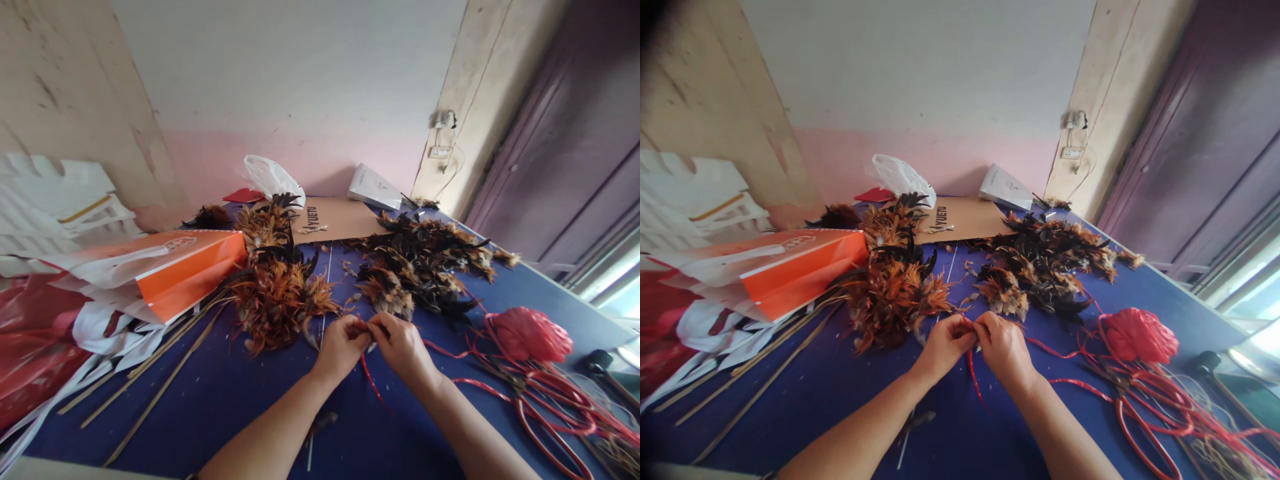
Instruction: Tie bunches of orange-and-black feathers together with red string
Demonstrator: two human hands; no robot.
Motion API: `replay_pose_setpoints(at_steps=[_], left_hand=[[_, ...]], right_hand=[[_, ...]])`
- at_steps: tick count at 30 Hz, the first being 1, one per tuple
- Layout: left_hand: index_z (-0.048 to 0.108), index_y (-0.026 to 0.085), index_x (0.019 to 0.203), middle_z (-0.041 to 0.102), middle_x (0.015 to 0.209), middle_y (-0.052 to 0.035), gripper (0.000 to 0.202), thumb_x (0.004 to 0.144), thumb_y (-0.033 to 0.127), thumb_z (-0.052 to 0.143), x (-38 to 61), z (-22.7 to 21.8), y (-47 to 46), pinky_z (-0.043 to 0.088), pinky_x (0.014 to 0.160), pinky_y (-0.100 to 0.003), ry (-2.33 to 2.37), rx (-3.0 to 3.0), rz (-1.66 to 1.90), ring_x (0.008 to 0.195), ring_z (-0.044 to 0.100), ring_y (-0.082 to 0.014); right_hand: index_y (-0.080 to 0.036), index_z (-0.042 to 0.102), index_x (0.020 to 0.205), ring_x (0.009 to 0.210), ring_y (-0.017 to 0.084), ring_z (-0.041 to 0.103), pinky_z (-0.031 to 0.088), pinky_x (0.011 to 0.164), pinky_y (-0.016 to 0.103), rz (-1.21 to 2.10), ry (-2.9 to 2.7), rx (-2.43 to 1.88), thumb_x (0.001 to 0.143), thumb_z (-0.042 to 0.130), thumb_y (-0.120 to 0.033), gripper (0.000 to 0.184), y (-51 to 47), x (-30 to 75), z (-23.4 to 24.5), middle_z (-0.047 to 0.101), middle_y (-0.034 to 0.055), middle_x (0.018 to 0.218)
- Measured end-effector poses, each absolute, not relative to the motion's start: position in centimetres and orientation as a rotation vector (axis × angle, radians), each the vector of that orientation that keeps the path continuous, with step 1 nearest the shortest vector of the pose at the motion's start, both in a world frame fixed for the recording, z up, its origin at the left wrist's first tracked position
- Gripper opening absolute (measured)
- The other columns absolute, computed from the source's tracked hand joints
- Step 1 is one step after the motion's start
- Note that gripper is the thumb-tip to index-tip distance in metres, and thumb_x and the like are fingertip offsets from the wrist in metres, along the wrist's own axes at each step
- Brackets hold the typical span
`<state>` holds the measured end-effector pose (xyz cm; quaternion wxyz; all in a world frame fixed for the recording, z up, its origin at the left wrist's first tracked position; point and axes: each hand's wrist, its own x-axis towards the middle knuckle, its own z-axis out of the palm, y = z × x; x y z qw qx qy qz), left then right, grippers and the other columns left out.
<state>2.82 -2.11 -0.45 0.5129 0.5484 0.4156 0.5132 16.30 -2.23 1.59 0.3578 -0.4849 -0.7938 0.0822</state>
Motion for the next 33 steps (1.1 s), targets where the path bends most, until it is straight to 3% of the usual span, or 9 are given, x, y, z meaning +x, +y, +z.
replay_pose_setpoints(at_steps=[4, 9, 14, 22, 33], left_hand=[[0.058, 0.014, 0.064, 0.061, 0.054, -0.0013, 0.006, 0.063, 0.019, 0.06, 2.9, -1.0, -1.5, 0.04, 0.053, -0.022, 0.98, 1.121, 1.162, 0.051, 0.054, -0.0118], [0.061, 0.013, 0.056, 0.06, 0.052, -0.0022, 0.016, 0.064, 0.026, 0.061, 1.6, -0.9, -1.2, 0.04, 0.051, -0.023, 1.064, 1.369, 1.03, 0.049, 0.053, -0.0124], [0.065, 0.014, 0.063, 0.064, 0.055, -0.0031, 0.023, 0.068, 0.035, 0.057, 0.0, -0.3, -0.9, 0.04, 0.052, -0.022, 1.033, 1.584, 0.807, 0.051, 0.055, -0.0139], [0.07, 0.016, 0.069, 0.066, 0.062, -0.0016, 0.02, 0.062, 0.034, 0.066, 0.1, 1.0, -1.0, 0.04, 0.055, -0.021, 1.117, 1.572, 1.066, 0.058, 0.055, -0.0136], [0.063, 0.011, 0.067, 0.062, 0.056, -0.0031, 0.028, 0.057, 0.036, 0.071, 1.4, -0.5, -1.0, 0.037, 0.048, -0.019, 0.897, 1.108, 1.014, 0.05, 0.055, -0.0102]], right_hand=[[-0.018, 0.056, 0.074, 0.057, 0.013, 0.056, 0.04, 0.056, 0.022, 0.297, -2.039, -1.224, 0.083, 0.041, -0.022, 0.018, -2.1, 16.2, 1.4, 0.061, 0.001, 0.062], [-0.018, 0.056, 0.073, 0.057, 0.013, 0.056, 0.04, 0.056, 0.022, 0.358, -2.061, -1.229, 0.082, 0.043, -0.021, 0.016, -1.8, 16.3, 0.9, 0.061, 0.0005, 0.062], [-0.017, 0.056, 0.071, 0.057, 0.012, 0.054, 0.039, 0.056, 0.021, 0.43, -2.141, -1.137, 0.08, 0.045, -0.02, 0.015, -1.9, 16.4, 1.3, 0.06, 0.0003, 0.063], [-0.016, 0.06, 0.077, 0.056, 0.01, 0.053, 0.041, 0.054, 0.02, 0.571, -2.032, -1.108, 0.08, 0.045, -0.021, 0.016, -1.8, 17.0, 1.9, 0.061, -0.0003, 0.062], [-0.016, 0.056, 0.074, 0.051, 0.01, 0.055, 0.045, 0.05, 0.021, 0.842, -1.907, -1.145, 0.08, 0.044, -0.023, 0.015, -1.0, 17.4, 1.0, 0.06, 0.0, 0.06]])
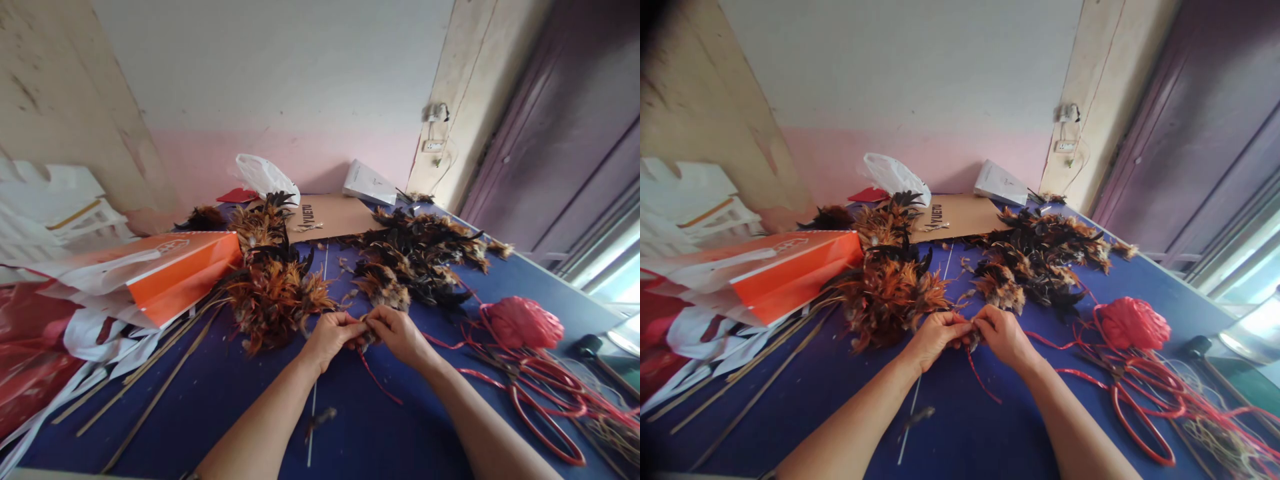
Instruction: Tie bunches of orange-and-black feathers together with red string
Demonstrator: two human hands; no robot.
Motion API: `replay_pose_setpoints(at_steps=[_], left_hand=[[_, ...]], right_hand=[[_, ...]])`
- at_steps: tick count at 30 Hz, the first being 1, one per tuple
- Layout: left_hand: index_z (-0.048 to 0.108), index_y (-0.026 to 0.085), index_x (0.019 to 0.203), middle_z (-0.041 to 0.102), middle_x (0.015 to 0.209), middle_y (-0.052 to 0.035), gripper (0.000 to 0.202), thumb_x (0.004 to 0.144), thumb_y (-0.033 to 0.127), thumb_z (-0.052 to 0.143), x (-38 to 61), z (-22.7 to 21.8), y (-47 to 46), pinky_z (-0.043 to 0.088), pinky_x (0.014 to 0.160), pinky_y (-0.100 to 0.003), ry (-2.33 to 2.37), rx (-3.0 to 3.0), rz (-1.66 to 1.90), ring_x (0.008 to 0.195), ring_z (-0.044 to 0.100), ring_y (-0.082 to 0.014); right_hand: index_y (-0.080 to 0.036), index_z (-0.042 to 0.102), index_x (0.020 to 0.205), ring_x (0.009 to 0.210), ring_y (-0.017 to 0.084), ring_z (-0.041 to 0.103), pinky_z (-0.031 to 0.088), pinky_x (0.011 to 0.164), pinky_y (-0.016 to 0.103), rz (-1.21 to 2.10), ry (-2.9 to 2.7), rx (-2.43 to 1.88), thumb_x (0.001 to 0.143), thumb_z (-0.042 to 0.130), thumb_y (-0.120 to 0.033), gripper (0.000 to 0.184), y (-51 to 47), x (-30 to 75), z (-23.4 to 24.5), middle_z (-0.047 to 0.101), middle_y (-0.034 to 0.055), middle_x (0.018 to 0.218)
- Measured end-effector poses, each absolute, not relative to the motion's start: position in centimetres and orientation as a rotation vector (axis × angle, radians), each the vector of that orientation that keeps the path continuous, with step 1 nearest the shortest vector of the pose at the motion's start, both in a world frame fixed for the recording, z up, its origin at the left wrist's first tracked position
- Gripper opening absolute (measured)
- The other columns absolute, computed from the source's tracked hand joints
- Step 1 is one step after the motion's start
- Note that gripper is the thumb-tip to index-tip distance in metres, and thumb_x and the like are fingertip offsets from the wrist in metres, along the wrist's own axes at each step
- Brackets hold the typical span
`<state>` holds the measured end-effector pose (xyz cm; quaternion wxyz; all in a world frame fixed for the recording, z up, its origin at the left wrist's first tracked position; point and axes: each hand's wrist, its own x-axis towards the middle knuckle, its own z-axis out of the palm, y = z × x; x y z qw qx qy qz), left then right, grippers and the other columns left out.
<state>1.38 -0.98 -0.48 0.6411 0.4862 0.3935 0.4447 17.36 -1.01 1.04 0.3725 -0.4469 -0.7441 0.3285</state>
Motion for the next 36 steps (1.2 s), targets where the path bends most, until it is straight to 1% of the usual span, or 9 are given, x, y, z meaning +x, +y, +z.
replay_pose_setpoints(at_steps=[5, 9, 12, 17, 22, 28, 31, 33, 36], left_hand=[[0.061, 0.012, 0.066, 0.063, 0.064, -0.0039, 0.028, 0.058, 0.037, 0.07, 1.2, -0.6, -0.9, 0.035, 0.042, -0.018, 0.874, 1.104, 0.963, 0.047, 0.054, -0.0086], [0.062, 0.012, 0.064, 0.062, 0.059, -0.0024, 0.028, 0.059, 0.038, 0.069, 1.1, -0.5, -0.9, 0.035, 0.042, -0.019, 0.915, 1.214, 0.943, 0.045, 0.052, -0.0084], [0.065, 0.013, 0.064, 0.06, 0.052, -0.0008, 0.022, 0.061, 0.035, 0.067, 1.0, 0.0, -1.1, 0.036, 0.045, -0.02, 0.962, 1.406, 0.944, 0.045, 0.05, -0.009], [0.068, 0.014, 0.067, 0.065, 0.063, -0.0033, 0.014, 0.065, 0.027, 0.064, 1.0, 0.7, -1.7, 0.041, 0.055, -0.021, 0.882, 1.661, 0.932, 0.057, 0.055, -0.0123], [0.063, 0.014, 0.063, 0.06, 0.052, -0.0011, 0.016, 0.064, 0.029, 0.065, 1.2, -0.1, -1.5, 0.041, 0.048, -0.021, 0.933, 1.526, 0.86, 0.046, 0.052, -0.0103], [0.063, 0.012, 0.063, 0.06, 0.051, -0.002, 0.02, 0.061, 0.031, 0.068, 0.8, -0.6, -0.7, 0.039, 0.043, -0.019, 1.042, 1.298, 0.896, 0.045, 0.055, -0.0104], [0.064, 0.011, 0.064, 0.06, 0.051, -0.0017, 0.022, 0.06, 0.032, 0.069, 0.5, -0.3, -0.6, 0.032, 0.037, -0.017, 1.054, 1.279, 0.888, 0.041, 0.051, -0.0084], [0.065, 0.011, 0.065, 0.058, 0.048, -0.0005, 0.023, 0.06, 0.034, 0.068, 0.3, -0.1, -0.5, 0.028, 0.035, -0.017, 1.039, 1.282, 0.868, 0.037, 0.047, -0.0065], [0.067, 0.011, 0.066, 0.059, 0.049, -0.0006, 0.026, 0.06, 0.036, 0.069, 0.0, 0.0, -0.5, 0.029, 0.037, -0.017, 0.998, 1.257, 0.839, 0.039, 0.048, -0.0062]], right_hand=[[-0.017, 0.053, 0.071, 0.048, 0.009, 0.054, 0.044, 0.047, 0.02, 0.916, -1.917, -1.098, 0.079, 0.042, -0.017, 0.013, -1.2, 17.1, 1.0, 0.059, -0.0014, 0.058], [-0.017, 0.052, 0.069, 0.05, 0.009, 0.052, 0.042, 0.049, 0.02, 0.792, -1.98, -1.098, 0.078, 0.042, -0.015, 0.013, -1.3, 16.9, 1.0, 0.058, -0.0019, 0.058], [-0.017, 0.053, 0.068, 0.051, 0.009, 0.051, 0.04, 0.05, 0.019, 0.676, -2.033, -1.11, 0.078, 0.043, -0.014, 0.014, -1.3, 17.0, 1.1, 0.057, -0.0024, 0.058], [-0.017, 0.052, 0.066, 0.054, 0.009, 0.049, 0.037, 0.053, 0.019, 0.521, -2.108, -1.159, 0.077, 0.044, -0.012, 0.014, -1.2, 17.2, 1.2, 0.056, -0.0023, 0.06], [-0.017, 0.052, 0.07, 0.061, 0.011, 0.053, 0.039, 0.058, 0.021, 0.466, -2.205, -1.155, 0.078, 0.043, -0.013, 0.013, -1.2, 17.4, 0.8, 0.059, 0.0, 0.067], [-0.017, 0.053, 0.065, 0.065, 0.012, 0.053, 0.039, 0.061, 0.023, 0.348, -2.166, -1.203, 0.078, 0.045, -0.016, 0.015, -1.1, 17.3, 0.9, 0.058, 0.0031, 0.073], [-0.017, 0.053, 0.065, 0.063, 0.012, 0.054, 0.039, 0.059, 0.023, 0.407, -2.128, -1.211, 0.078, 0.046, -0.016, 0.015, -1.1, 17.1, 1.2, 0.058, 0.0027, 0.069], [-0.017, 0.054, 0.066, 0.056, 0.012, 0.053, 0.039, 0.056, 0.022, 0.527, -2.094, -1.227, 0.079, 0.045, -0.017, 0.015, -1.3, 17.0, 1.3, 0.057, 0.0009, 0.061], [-0.018, 0.053, 0.068, 0.048, 0.011, 0.052, 0.039, 0.05, 0.022, 0.754, -2.007, -1.241, 0.079, 0.044, -0.02, 0.015, -1.3, 16.7, 1.3, 0.057, -0.0013, 0.053]])
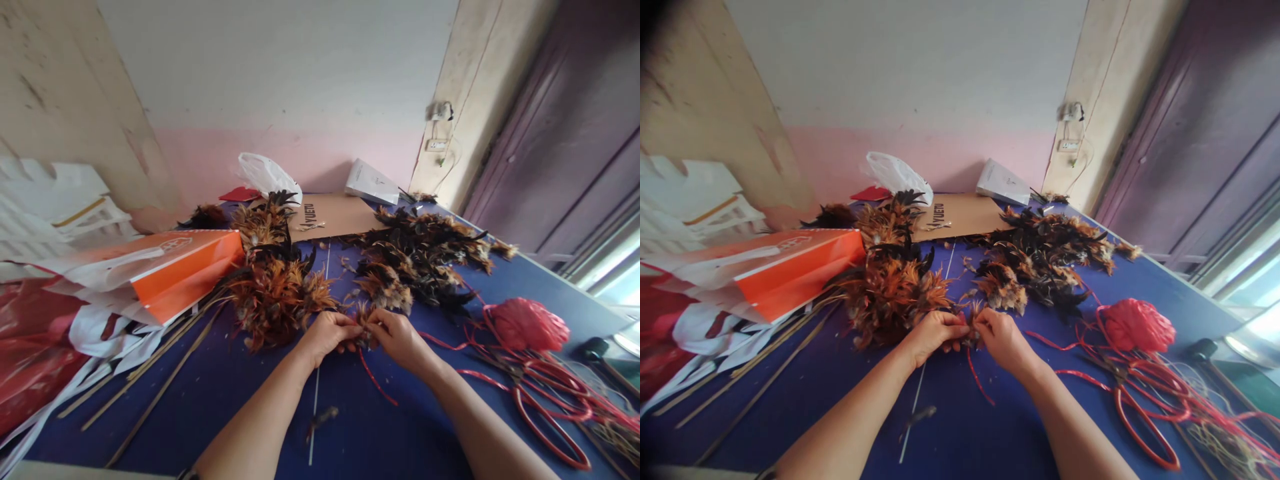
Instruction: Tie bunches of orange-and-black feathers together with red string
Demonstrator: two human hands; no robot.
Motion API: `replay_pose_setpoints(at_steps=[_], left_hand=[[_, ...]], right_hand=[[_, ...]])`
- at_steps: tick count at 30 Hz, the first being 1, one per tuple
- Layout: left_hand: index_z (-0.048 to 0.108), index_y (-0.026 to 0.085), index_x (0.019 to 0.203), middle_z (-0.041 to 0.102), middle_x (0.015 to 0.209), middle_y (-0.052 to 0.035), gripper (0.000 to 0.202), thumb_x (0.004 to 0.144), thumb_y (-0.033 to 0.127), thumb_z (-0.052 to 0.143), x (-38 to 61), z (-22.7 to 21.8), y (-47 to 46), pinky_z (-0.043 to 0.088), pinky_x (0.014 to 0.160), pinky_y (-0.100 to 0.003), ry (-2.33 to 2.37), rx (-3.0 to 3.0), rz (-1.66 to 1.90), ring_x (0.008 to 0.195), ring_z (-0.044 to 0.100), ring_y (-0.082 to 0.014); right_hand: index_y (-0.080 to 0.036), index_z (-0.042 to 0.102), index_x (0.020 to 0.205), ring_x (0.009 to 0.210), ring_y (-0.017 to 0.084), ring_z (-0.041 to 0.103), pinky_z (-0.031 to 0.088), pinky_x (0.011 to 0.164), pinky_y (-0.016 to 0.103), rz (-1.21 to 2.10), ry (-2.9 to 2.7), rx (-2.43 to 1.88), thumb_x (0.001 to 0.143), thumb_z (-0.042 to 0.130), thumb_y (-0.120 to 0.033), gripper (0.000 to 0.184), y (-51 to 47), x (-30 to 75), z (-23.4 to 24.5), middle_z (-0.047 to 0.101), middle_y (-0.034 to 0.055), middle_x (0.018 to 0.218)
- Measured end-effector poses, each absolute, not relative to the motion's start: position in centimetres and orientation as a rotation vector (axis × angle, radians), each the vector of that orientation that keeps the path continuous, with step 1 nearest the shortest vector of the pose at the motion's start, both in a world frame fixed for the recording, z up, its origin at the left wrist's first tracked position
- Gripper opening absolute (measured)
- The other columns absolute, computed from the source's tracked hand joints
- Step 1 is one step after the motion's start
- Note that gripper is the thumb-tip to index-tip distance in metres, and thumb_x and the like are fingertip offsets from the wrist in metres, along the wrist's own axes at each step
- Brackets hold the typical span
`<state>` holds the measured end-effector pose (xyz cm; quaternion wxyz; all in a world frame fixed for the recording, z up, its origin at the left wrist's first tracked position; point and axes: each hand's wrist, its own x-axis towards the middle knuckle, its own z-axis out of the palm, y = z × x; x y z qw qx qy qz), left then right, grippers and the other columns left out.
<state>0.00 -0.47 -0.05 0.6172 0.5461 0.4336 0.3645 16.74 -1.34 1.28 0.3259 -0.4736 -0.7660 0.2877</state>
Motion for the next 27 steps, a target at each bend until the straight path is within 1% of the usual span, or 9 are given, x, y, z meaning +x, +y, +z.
replay_pose_setpoints(at_steps=[4, 7, 9, 14, 18, 23, 25, 27], left_hand=[[0.067, 0.012, 0.07, 0.066, 0.066, -0.0044, 0.026, 0.058, 0.034, 0.072, -0.1, -0.5, -0.3, 0.036, 0.044, -0.016, 0.904, 1.117, 0.83, 0.051, 0.057, -0.0082], [0.066, 0.011, 0.072, 0.067, 0.07, -0.0052, 0.024, 0.06, 0.031, 0.072, 0.0, -0.7, -0.3, 0.041, 0.049, -0.016, 0.823, 1.013, 0.853, 0.056, 0.059, -0.0086], [0.066, 0.011, 0.072, 0.068, 0.074, -0.0063, 0.022, 0.061, 0.028, 0.071, 0.1, -0.6, -0.3, 0.043, 0.05, -0.016, 0.783, 0.974, 0.869, 0.057, 0.06, -0.009], [0.065, 0.011, 0.072, 0.068, 0.083, -0.0083, 0.017, 0.063, 0.023, 0.071, 0.1, -0.1, -0.6, 0.047, 0.054, -0.018, 0.694, 0.908, 0.901, 0.063, 0.063, -0.0123], [0.064, 0.01, 0.072, 0.068, 0.09, -0.0095, 0.014, 0.063, 0.019, 0.07, 0.0, 0.0, -0.7, 0.048, 0.056, -0.019, 0.622, 0.848, 0.927, 0.067, 0.064, -0.0135], [0.064, 0.01, 0.073, 0.065, 0.099, -0.0098, 0.01, 0.066, 0.016, 0.068, 0.1, -0.1, -0.8, 0.048, 0.058, -0.018, 0.559, 0.755, 0.947, 0.071, 0.063, -0.0115], [0.063, 0.01, 0.07, 0.065, 0.1, -0.0091, 0.008, 0.065, 0.016, 0.068, 0.3, -0.1, -0.9, 0.048, 0.057, -0.018, 0.547, 0.745, 0.979, 0.068, 0.062, -0.0099], [0.063, 0.011, 0.07, 0.066, 0.096, -0.0083, 0.009, 0.065, 0.016, 0.068, 0.4, -0.1, -0.9, 0.047, 0.054, -0.016, 0.557, 0.73, 1.009, 0.063, 0.061, -0.0084]], right_hand=[[-0.019, 0.051, 0.073, 0.049, 0.012, 0.055, 0.041, 0.044, 0.021, 1.0, -1.839, -1.164, 0.08, 0.044, -0.025, 0.012, -1.2, 16.4, 0.7, 0.059, -0.001, 0.058], [-0.02, 0.047, 0.076, 0.049, 0.013, 0.057, 0.04, 0.038, 0.021, 1.143, -1.72, -1.143, 0.081, 0.041, -0.029, 0.012, -1.0, 16.2, 0.1, 0.058, -0.0015, 0.057], [-0.021, 0.044, 0.075, 0.048, 0.013, 0.057, 0.04, 0.037, 0.021, 1.176, -1.677, -1.13, 0.082, 0.04, -0.032, 0.013, -0.9, 16.2, -0.1, 0.057, -0.0022, 0.056], [-0.021, 0.044, 0.073, 0.044, 0.012, 0.054, 0.046, 0.042, 0.023, 1.106, -1.609, -1.105, 0.081, 0.043, -0.036, 0.017, -0.7, 16.3, -0.2, 0.054, -0.0034, 0.054], [-0.021, 0.044, 0.072, 0.045, 0.013, 0.056, 0.048, 0.044, 0.025, 1.153, -1.529, -1.118, 0.079, 0.046, -0.038, 0.018, -0.6, 16.5, 0.1, 0.055, -0.0039, 0.053], [-0.021, 0.044, 0.074, 0.046, 0.013, 0.056, 0.049, 0.048, 0.026, 1.226, -1.427, -1.064, 0.077, 0.048, -0.042, 0.021, -0.7, 16.3, 0.6, 0.055, -0.0041, 0.054], [-0.021, 0.043, 0.074, 0.048, 0.013, 0.056, 0.05, 0.051, 0.027, 1.245, -1.401, -1.045, 0.077, 0.048, -0.043, 0.023, -0.7, 16.2, 0.6, 0.055, -0.0035, 0.056], [-0.02, 0.043, 0.075, 0.048, 0.012, 0.056, 0.049, 0.051, 0.027, 1.208, -1.426, -1.036, 0.078, 0.046, -0.043, 0.024, -0.8, 16.1, 0.7, 0.055, -0.0029, 0.058]])
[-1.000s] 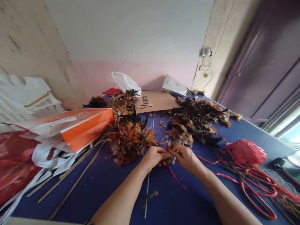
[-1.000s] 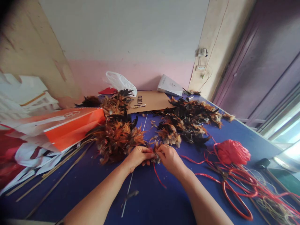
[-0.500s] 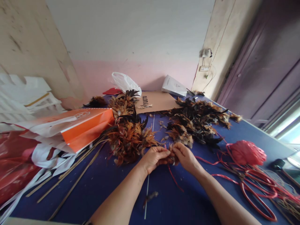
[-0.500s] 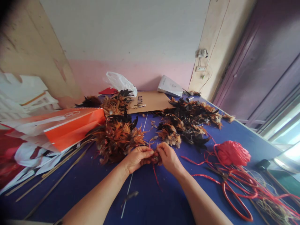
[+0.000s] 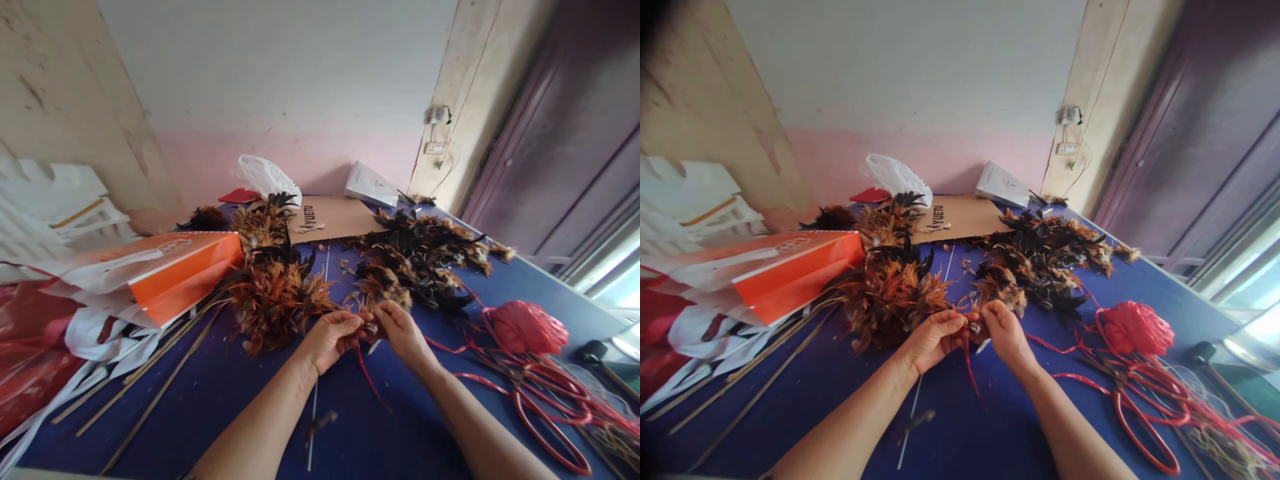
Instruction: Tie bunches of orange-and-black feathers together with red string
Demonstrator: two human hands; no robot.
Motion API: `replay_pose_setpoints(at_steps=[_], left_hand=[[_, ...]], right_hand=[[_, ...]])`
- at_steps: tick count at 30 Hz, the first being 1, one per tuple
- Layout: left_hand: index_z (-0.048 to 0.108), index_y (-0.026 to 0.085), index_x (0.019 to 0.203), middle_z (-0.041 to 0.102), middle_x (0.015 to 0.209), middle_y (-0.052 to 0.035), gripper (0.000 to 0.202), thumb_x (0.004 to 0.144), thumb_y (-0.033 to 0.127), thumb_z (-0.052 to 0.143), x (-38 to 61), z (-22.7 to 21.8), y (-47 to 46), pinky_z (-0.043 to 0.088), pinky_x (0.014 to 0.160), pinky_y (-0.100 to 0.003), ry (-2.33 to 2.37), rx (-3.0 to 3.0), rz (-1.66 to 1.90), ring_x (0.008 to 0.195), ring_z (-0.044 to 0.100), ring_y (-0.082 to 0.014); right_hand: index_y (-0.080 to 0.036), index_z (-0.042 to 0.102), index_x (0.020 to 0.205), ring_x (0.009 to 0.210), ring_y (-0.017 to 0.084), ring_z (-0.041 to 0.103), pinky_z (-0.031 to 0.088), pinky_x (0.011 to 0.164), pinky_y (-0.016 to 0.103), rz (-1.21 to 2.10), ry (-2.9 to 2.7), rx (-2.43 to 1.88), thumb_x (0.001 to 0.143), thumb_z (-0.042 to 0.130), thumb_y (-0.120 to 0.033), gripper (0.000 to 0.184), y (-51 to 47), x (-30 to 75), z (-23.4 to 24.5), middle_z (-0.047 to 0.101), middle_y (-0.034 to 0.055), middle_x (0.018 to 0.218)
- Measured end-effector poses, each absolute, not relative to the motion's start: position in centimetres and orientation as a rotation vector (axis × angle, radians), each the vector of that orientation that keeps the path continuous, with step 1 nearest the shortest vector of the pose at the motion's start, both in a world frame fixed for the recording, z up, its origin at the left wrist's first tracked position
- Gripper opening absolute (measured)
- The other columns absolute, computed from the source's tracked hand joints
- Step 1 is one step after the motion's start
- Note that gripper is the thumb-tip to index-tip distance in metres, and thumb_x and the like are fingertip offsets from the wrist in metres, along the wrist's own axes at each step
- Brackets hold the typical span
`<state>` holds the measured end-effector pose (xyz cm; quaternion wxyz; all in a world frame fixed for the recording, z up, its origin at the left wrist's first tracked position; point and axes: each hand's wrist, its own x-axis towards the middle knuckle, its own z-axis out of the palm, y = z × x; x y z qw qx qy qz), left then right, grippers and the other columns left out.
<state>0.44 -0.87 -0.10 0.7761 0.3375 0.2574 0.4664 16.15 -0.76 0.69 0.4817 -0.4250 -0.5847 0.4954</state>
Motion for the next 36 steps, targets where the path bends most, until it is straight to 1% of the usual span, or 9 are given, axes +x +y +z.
replay_pose_setpoints(at_steps=[4, 7, 13, 16, 19, 22, 27, 33, 36], left_hand=[[0.061, 0.012, 0.07, 0.068, 0.077, -0.0063, 0.015, 0.064, 0.022, 0.07, 0.6, -0.2, -0.7, 0.043, 0.046, -0.015, 0.647, 0.726, 0.99, 0.055, 0.06, -0.0087], [0.061, 0.012, 0.071, 0.068, 0.071, -0.0056, 0.021, 0.061, 0.027, 0.071, 0.5, -0.1, -0.6, 0.04, 0.042, -0.015, 0.745, 0.828, 0.963, 0.049, 0.059, -0.0086], [0.061, 0.011, 0.071, 0.066, 0.065, -0.0044, 0.028, 0.056, 0.031, 0.073, 0.4, 0.0, -0.3, 0.037, 0.04, -0.016, 0.939, 0.998, 0.967, 0.045, 0.055, -0.007], [0.059, 0.012, 0.072, 0.065, 0.062, -0.004, 0.029, 0.054, 0.029, 0.074, 0.4, 0.0, -0.4, 0.037, 0.041, -0.017, 0.984, 1.037, 0.962, 0.046, 0.055, -0.0081], [0.057, 0.012, 0.069, 0.065, 0.06, -0.004, 0.029, 0.054, 0.031, 0.074, 0.5, 0.1, -0.6, 0.037, 0.042, -0.018, 1.01, 1.096, 0.959, 0.045, 0.056, -0.0094], [0.062, 0.012, 0.066, 0.065, 0.061, -0.0053, 0.028, 0.055, 0.035, 0.072, 0.6, 0.0, -0.7, 0.037, 0.043, -0.019, 1.0, 1.19, 0.929, 0.046, 0.055, -0.0097], [0.066, 0.011, 0.064, 0.064, 0.058, -0.0049, 0.029, 0.06, 0.04, 0.067, 0.7, -0.2, -0.7, 0.037, 0.044, -0.019, 0.998, 1.311, 0.883, 0.047, 0.053, -0.0094], [0.066, 0.012, 0.062, 0.06, 0.055, -0.0015, 0.021, 0.068, 0.031, 0.059, 0.7, -0.4, -0.8, 0.038, 0.049, -0.02, 0.968, 1.461, 0.85, 0.049, 0.051, -0.0097], [0.068, 0.013, 0.066, 0.06, 0.055, 0.0003, 0.016, 0.066, 0.027, 0.06, 0.7, -0.8, -0.8, 0.036, 0.05, -0.02, 0.967, 1.562, 0.866, 0.049, 0.048, -0.0093]], right_hand=[[-0.019, 0.046, 0.074, 0.052, 0.011, 0.053, 0.045, 0.051, 0.022, 0.89, -1.638, -1.081, 0.082, 0.044, -0.038, 0.021, -1.3, 16.1, 1.0, 0.057, -0.0002, 0.062], [-0.018, 0.048, 0.074, 0.052, 0.01, 0.051, 0.042, 0.05, 0.021, 0.752, -1.771, -1.108, 0.083, 0.042, -0.035, 0.02, -1.6, 16.2, 1.1, 0.057, -0.0001, 0.062], [-0.017, 0.052, 0.075, 0.054, 0.011, 0.053, 0.044, 0.051, 0.022, 0.907, -1.783, -1.109, 0.083, 0.043, -0.034, 0.021, -1.5, 16.2, 0.7, 0.058, 0.0003, 0.063], [-0.017, 0.054, 0.076, 0.058, 0.011, 0.054, 0.044, 0.051, 0.022, 0.927, -1.756, -1.069, 0.081, 0.046, -0.031, 0.016, -1.3, 16.2, 0.5, 0.058, 0.0017, 0.072], [-0.018, 0.054, 0.069, 0.064, 0.012, 0.054, 0.046, 0.056, 0.024, 0.839, -1.781, -1.022, 0.078, 0.051, -0.027, 0.013, -1.1, 16.2, 0.4, 0.055, 0.0034, 0.08], [-0.018, 0.054, 0.064, 0.07, 0.014, 0.053, 0.046, 0.063, 0.027, 0.706, -1.848, -1.008, 0.075, 0.054, -0.023, 0.013, -1.1, 16.2, 0.5, 0.054, 0.0039, 0.078], [-0.017, 0.055, 0.065, 0.072, 0.014, 0.052, 0.043, 0.066, 0.027, 0.589, -1.936, -1.009, 0.076, 0.053, -0.018, 0.011, -1.3, 16.1, 0.6, 0.053, 0.0039, 0.079], [-0.017, 0.056, 0.065, 0.073, 0.013, 0.052, 0.043, 0.066, 0.025, 0.616, -1.911, -1.033, 0.074, 0.056, -0.018, 0.009, -1.1, 15.9, 0.1, 0.053, 0.0036, 0.08], [-0.017, 0.055, 0.062, 0.072, 0.014, 0.053, 0.043, 0.066, 0.025, 0.643, -1.845, -1.05, 0.073, 0.057, -0.021, 0.013, -0.8, 15.8, -0.2, 0.055, 0.0033, 0.076]])
